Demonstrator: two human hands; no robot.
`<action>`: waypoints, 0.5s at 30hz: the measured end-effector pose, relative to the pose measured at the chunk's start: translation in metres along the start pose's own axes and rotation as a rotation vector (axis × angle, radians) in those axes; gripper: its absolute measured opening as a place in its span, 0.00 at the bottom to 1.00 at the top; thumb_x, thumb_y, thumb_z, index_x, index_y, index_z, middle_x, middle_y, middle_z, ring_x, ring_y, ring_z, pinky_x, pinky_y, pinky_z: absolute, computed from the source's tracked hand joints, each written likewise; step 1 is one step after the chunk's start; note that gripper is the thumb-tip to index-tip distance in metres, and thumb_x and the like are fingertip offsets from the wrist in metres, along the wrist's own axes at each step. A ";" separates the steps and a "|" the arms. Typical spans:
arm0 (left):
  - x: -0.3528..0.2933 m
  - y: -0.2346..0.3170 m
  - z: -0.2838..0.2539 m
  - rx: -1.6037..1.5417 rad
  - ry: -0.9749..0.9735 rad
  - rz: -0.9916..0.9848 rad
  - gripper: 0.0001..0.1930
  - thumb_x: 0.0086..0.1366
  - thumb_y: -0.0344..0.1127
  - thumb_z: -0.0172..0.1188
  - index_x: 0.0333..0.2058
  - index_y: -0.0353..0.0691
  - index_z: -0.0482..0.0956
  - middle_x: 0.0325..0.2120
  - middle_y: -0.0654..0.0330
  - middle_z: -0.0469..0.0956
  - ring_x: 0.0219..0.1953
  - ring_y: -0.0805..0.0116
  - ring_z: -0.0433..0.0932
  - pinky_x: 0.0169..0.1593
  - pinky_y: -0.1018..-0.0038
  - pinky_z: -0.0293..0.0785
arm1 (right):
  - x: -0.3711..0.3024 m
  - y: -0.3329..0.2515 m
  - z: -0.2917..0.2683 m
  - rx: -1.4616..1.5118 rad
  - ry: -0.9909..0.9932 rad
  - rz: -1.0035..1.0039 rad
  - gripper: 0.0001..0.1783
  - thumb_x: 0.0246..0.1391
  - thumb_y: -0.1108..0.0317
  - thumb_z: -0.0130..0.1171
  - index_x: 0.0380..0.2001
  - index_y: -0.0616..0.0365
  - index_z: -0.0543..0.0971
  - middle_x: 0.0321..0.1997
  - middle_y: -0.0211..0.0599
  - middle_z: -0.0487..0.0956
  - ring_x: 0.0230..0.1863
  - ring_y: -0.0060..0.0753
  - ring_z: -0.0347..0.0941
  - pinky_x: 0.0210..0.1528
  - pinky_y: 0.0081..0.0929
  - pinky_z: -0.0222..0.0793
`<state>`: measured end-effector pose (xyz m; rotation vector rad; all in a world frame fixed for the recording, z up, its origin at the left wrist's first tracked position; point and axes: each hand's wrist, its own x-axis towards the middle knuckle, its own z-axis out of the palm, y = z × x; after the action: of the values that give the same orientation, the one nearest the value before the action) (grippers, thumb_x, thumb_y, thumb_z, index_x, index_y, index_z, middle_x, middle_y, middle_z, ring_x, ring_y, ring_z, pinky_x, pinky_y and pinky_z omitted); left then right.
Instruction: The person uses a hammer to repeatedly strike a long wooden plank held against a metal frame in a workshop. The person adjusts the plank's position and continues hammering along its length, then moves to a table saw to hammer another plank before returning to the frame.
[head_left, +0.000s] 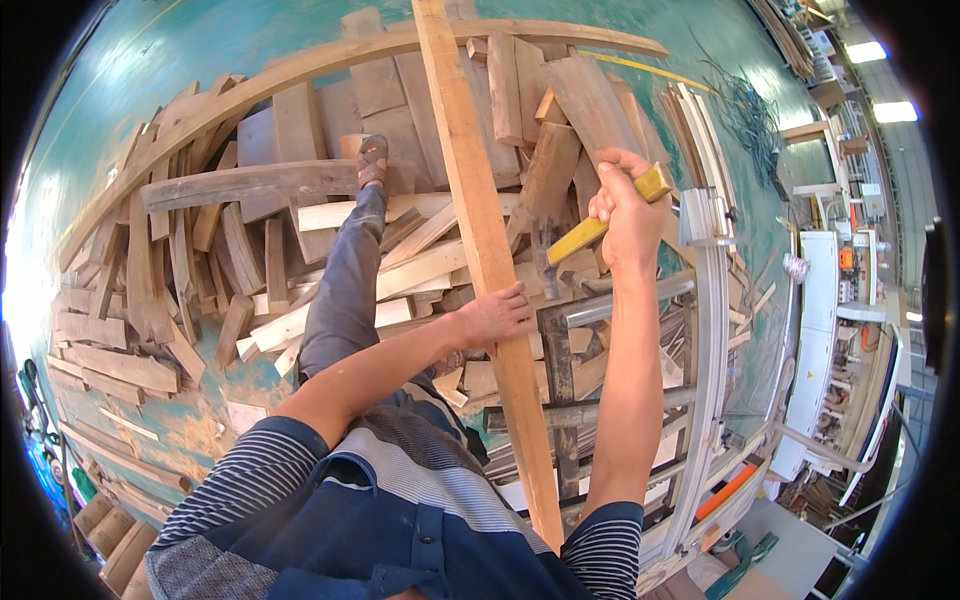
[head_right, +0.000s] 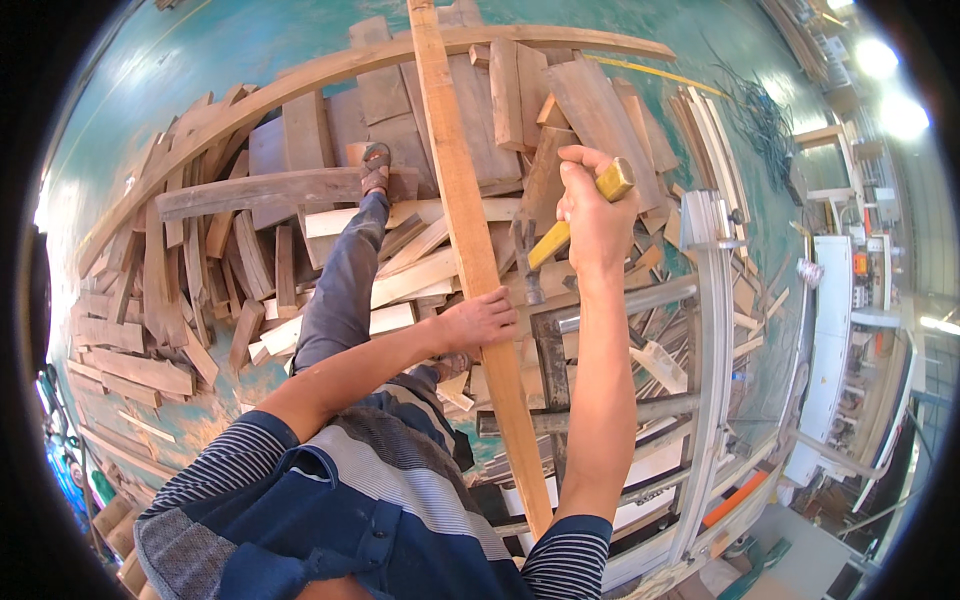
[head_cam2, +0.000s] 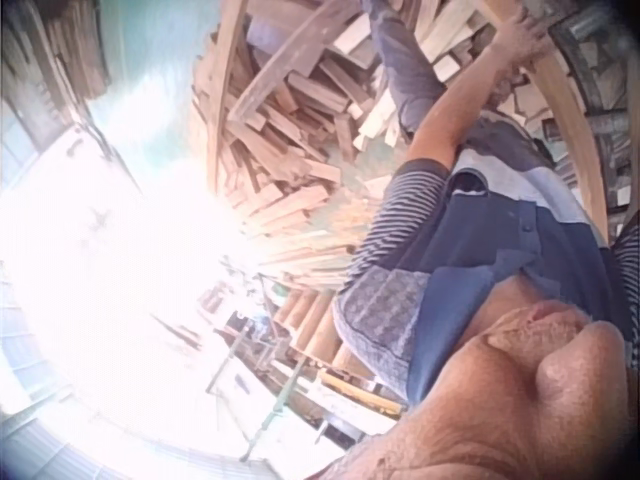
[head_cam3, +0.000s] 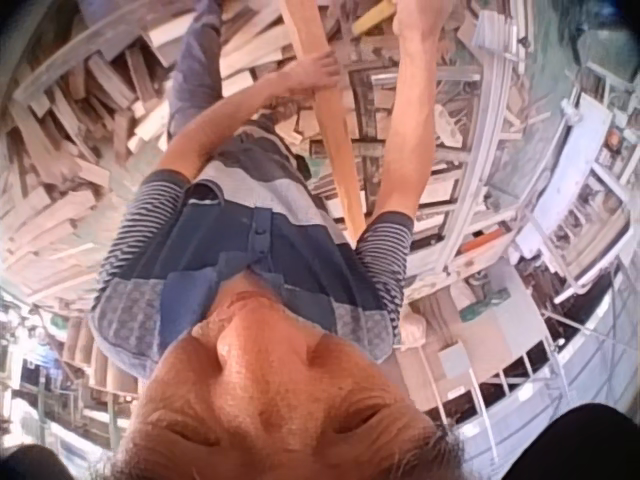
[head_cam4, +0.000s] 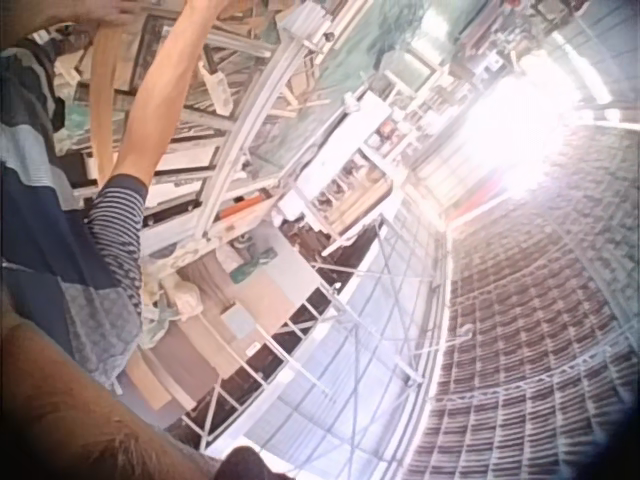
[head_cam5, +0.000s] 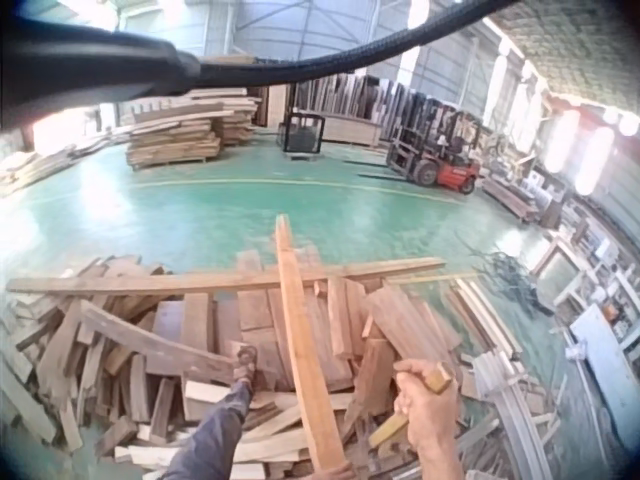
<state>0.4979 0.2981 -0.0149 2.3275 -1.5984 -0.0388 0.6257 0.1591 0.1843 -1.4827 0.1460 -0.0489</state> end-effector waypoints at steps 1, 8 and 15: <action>0.000 0.000 0.002 -0.009 0.025 -0.005 0.36 0.35 0.49 0.82 0.43 0.46 0.76 0.42 0.64 0.74 0.54 0.60 0.74 0.74 0.56 0.56 | 0.005 0.001 0.006 0.020 0.007 0.002 0.08 0.62 0.75 0.61 0.43 0.65 0.83 0.22 0.22 0.72 0.18 0.14 0.63 0.24 0.21 0.62; 0.017 -0.029 0.005 -0.091 -0.078 0.103 0.23 0.41 0.43 0.76 0.38 0.47 0.79 0.36 0.64 0.78 0.50 0.61 0.76 0.57 0.62 0.72 | 0.035 -0.009 0.048 0.117 0.065 0.019 0.07 0.62 0.77 0.60 0.43 0.64 0.82 0.20 0.23 0.69 0.17 0.16 0.60 0.23 0.22 0.60; 0.042 -0.110 -0.052 0.201 -0.401 0.027 0.13 0.45 0.46 0.75 0.31 0.54 0.90 0.40 0.67 0.84 0.53 0.63 0.76 0.52 0.67 0.69 | 0.072 -0.052 0.077 0.079 0.083 -0.119 0.07 0.62 0.75 0.59 0.43 0.63 0.81 0.17 0.22 0.65 0.16 0.17 0.59 0.24 0.24 0.60</action>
<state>0.6238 0.3083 0.0114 2.5725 -1.8946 -0.3771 0.7096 0.2222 0.2375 -1.4099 0.1211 -0.2101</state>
